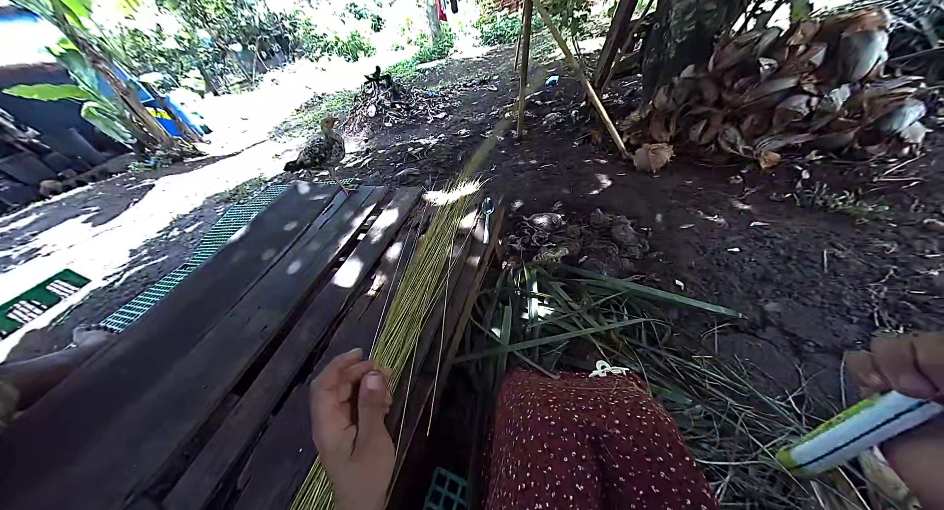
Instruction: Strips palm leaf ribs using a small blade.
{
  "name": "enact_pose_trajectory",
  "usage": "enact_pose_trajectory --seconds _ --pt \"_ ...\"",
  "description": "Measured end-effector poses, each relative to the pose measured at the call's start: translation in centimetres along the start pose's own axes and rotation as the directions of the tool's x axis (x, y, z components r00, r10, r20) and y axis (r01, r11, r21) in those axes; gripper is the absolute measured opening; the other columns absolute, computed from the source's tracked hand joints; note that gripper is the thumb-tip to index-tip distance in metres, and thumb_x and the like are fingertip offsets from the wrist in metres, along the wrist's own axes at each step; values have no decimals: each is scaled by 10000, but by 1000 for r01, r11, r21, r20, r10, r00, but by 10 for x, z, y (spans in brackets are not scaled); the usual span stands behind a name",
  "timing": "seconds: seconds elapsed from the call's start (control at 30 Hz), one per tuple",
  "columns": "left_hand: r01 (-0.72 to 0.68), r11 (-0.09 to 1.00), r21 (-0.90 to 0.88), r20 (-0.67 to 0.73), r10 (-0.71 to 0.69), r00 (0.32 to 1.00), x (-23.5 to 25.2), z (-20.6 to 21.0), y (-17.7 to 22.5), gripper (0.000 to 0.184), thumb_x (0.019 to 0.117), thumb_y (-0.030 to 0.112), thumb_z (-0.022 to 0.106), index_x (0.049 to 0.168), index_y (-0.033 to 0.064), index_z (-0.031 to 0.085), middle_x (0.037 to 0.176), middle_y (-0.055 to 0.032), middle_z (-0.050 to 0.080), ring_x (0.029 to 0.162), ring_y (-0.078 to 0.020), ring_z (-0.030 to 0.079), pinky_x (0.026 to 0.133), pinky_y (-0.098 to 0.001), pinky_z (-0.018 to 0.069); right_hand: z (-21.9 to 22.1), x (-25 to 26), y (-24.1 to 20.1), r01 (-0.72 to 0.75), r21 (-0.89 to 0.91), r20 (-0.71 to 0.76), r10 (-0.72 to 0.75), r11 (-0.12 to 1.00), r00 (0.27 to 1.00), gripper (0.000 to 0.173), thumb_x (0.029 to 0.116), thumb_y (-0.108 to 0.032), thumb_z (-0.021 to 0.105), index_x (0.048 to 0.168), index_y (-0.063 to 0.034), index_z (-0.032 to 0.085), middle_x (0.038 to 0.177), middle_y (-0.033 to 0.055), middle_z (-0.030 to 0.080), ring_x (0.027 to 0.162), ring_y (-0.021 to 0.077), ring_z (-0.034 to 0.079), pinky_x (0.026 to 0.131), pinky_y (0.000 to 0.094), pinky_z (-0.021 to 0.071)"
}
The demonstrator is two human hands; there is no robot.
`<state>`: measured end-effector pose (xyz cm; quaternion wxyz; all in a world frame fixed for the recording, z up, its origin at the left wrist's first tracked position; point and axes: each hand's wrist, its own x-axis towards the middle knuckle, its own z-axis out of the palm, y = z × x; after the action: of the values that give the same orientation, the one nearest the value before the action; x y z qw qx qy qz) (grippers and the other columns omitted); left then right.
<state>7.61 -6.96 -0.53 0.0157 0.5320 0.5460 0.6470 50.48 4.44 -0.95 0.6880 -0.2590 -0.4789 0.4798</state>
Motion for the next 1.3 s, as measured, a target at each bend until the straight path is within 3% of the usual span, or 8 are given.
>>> enact_pose_trajectory --seconds 0.1,0.2,0.3,0.5,0.63,0.83,1.17,1.3 --pt "51 947 317 -125 -11 992 14 -7 -12 374 1047 106 453 1352 -102 511 1016 -37 613 678 23 568 579 -140 500 19 -5 13 -41 -36 -60 39 999 997 379 1098 -315 248 1319 -198 533 612 -183 570 536 -15 571 583 172 528" --pt "282 716 639 8 -373 928 23 -18 -14 336 1058 63 481 1352 -16 622 1066 -210 690 709 -226 667 663 -395 568 29 -11 17 -108 -61 -111 101 992 989 430 1090 -270 158 1285 -176 529 579 -192 552 502 -25 550 555 155 516" --pt "295 679 673 -4 -395 919 20 -16 -14 323 1047 50 486 1318 -9 653 1020 -193 699 694 -226 663 656 -397 564 27 -13 19 -120 -52 -98 115 991 989 450 1089 -252 152 1261 -174 561 583 -181 569 507 -22 555 557 157 516" --pt "37 905 423 -65 -10 998 1 1 -4 360 1033 96 463 1297 -101 610 980 -106 642 606 17 546 527 -130 474 35 -24 17 -173 -80 -25 172 982 985 427 1091 -281 212 1218 -221 616 608 -184 589 525 -26 555 568 159 507" --pt "6 999 40 102 -10 995 -14 35 27 279 1041 108 530 1199 -96 635 956 -1 687 636 86 583 564 -92 517 59 -37 17 -284 -123 251 307 951 918 381 1070 -376 415 1362 -208 594 623 -213 546 524 -71 482 546 128 440" --pt "178 954 -241 501 -35 865 -31 84 62 201 1016 112 593 1082 -41 706 855 -5 687 669 31 629 598 -125 556 112 -49 32 -384 -106 627 361 917 690 481 1083 -242 400 1538 -87 415 688 -152 480 561 -67 434 520 110 380" --pt "262 963 -65 672 -152 725 -34 73 61 206 1018 104 558 1036 -27 716 809 14 683 670 57 597 622 -107 512 122 -42 44 -297 76 298 263 952 918 370 1084 -168 381 1361 -51 597 644 -165 525 553 -57 475 562 125 430" --pt "299 951 -73 663 -178 727 -39 78 54 234 1045 149 501 952 22 675 775 70 588 650 85 493 591 -80 410 120 -46 40 -344 19 476 294 939 829 408 1092 -257 406 1421 -59 544 658 -181 485 551 -83 431 534 98 380"
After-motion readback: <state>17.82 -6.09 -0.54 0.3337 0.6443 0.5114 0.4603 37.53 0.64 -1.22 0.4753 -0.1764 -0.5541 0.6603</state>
